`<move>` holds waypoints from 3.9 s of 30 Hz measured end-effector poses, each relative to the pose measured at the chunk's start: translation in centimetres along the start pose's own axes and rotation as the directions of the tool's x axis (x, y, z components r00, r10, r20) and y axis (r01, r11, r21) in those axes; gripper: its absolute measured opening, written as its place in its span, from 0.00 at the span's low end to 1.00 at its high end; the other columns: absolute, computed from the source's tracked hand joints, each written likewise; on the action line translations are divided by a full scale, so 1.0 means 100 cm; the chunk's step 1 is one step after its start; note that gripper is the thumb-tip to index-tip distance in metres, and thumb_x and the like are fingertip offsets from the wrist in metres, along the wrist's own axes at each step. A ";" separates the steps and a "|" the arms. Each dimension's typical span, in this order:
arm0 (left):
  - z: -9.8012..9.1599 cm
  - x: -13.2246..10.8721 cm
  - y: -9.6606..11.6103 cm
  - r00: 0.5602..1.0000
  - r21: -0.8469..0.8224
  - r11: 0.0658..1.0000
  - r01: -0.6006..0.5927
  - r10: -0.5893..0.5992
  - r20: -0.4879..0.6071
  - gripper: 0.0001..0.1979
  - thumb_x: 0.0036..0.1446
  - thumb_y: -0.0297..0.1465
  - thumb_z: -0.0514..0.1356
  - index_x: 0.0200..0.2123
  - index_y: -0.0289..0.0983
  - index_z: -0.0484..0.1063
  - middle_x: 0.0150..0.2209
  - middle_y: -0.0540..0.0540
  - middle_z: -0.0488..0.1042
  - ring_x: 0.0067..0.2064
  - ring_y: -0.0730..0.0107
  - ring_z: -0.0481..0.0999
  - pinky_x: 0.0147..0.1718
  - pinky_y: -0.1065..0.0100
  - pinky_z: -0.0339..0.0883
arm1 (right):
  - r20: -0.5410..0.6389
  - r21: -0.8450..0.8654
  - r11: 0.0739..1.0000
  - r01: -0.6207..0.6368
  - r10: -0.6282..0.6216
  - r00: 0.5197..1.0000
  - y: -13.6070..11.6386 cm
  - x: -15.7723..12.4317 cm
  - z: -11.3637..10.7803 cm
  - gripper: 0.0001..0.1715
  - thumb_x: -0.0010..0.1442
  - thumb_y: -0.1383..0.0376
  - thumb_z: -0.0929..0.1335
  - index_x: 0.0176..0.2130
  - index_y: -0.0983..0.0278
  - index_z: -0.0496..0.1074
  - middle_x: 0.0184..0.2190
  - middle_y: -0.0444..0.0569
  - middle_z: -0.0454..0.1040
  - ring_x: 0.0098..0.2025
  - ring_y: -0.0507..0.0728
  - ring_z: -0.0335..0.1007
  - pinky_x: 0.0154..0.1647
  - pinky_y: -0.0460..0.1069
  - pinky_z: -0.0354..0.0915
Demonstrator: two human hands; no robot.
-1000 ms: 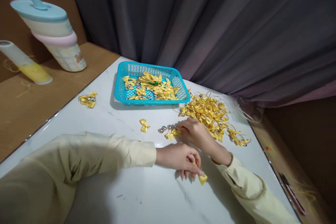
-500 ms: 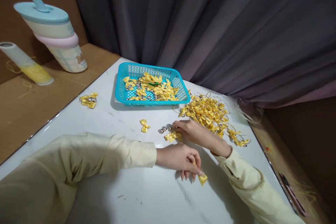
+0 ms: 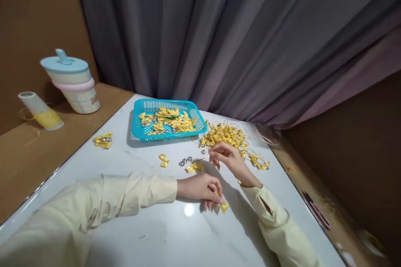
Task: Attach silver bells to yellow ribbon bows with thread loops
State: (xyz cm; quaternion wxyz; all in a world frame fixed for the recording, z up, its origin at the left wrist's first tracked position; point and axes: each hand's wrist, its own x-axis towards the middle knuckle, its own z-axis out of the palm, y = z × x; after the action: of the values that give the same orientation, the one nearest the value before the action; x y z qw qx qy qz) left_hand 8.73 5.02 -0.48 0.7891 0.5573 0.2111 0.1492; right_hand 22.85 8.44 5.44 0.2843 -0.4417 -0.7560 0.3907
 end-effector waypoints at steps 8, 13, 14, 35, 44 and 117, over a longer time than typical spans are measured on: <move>0.005 -0.003 0.006 0.999 0.172 0.985 0.024 -0.016 -0.046 0.21 0.40 0.44 0.67 0.28 0.32 0.69 0.18 0.53 0.71 0.13 0.81 0.63 0.13 0.75 0.57 | -0.261 0.786 0.619 0.003 0.328 0.908 -0.002 -0.059 -0.019 0.13 0.47 0.64 0.73 0.30 0.61 0.66 0.22 0.43 0.74 0.24 0.49 0.67 0.18 0.41 0.55; 0.008 -0.001 0.007 0.996 0.160 0.987 0.030 -0.016 -0.089 0.22 0.39 0.45 0.67 0.28 0.32 0.69 0.17 0.53 0.71 0.13 0.80 0.64 0.12 0.76 0.56 | -0.319 0.865 0.492 0.100 0.385 0.866 0.006 -0.071 -0.030 0.14 0.44 0.65 0.76 0.28 0.61 0.67 0.24 0.44 0.76 0.27 0.50 0.70 0.23 0.42 0.60; 0.008 0.000 0.006 0.996 0.145 0.989 0.029 -0.017 -0.083 0.23 0.39 0.46 0.67 0.29 0.32 0.69 0.18 0.53 0.71 0.13 0.79 0.65 0.12 0.75 0.57 | -0.324 0.873 0.475 0.112 0.393 0.860 0.009 -0.072 -0.031 0.14 0.43 0.64 0.76 0.28 0.61 0.68 0.25 0.43 0.76 0.29 0.50 0.71 0.26 0.43 0.61; 0.014 0.005 0.007 0.983 0.141 0.988 0.062 -0.036 -0.181 0.22 0.45 0.44 0.65 0.32 0.28 0.71 0.29 0.39 0.76 0.25 0.71 0.75 0.21 0.72 0.71 | -0.481 0.783 0.515 0.349 0.146 0.864 -0.009 -0.098 -0.049 0.11 0.46 0.66 0.74 0.20 0.57 0.69 0.44 0.38 0.76 0.40 0.51 0.71 0.39 0.47 0.64; 0.006 0.008 0.006 0.948 0.164 0.986 -0.020 0.071 -0.310 0.21 0.48 0.44 0.63 0.32 0.30 0.70 0.26 0.44 0.74 0.20 0.74 0.70 0.15 0.73 0.66 | -0.536 0.709 0.587 0.391 0.090 0.839 -0.012 -0.104 -0.049 0.15 0.41 0.61 0.76 0.17 0.57 0.67 0.33 0.36 0.75 0.34 0.52 0.71 0.39 0.50 0.64; 0.000 -0.015 0.076 0.834 0.183 0.983 -0.007 0.106 -0.542 0.12 0.53 0.37 0.60 0.28 0.33 0.71 0.25 0.50 0.70 0.24 0.78 0.60 0.22 0.75 0.51 | -0.188 0.155 0.969 -0.192 0.220 0.957 -0.044 -0.047 -0.029 0.10 0.54 0.68 0.67 0.21 0.66 0.68 0.15 0.43 0.72 0.12 0.48 0.66 0.15 0.42 0.59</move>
State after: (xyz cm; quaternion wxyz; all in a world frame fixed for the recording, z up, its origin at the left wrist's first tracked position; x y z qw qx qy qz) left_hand 7.42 6.84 6.90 0.6390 0.5636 0.4240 0.3071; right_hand 25.24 3.86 10.32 0.3471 -0.5354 -0.6445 0.4213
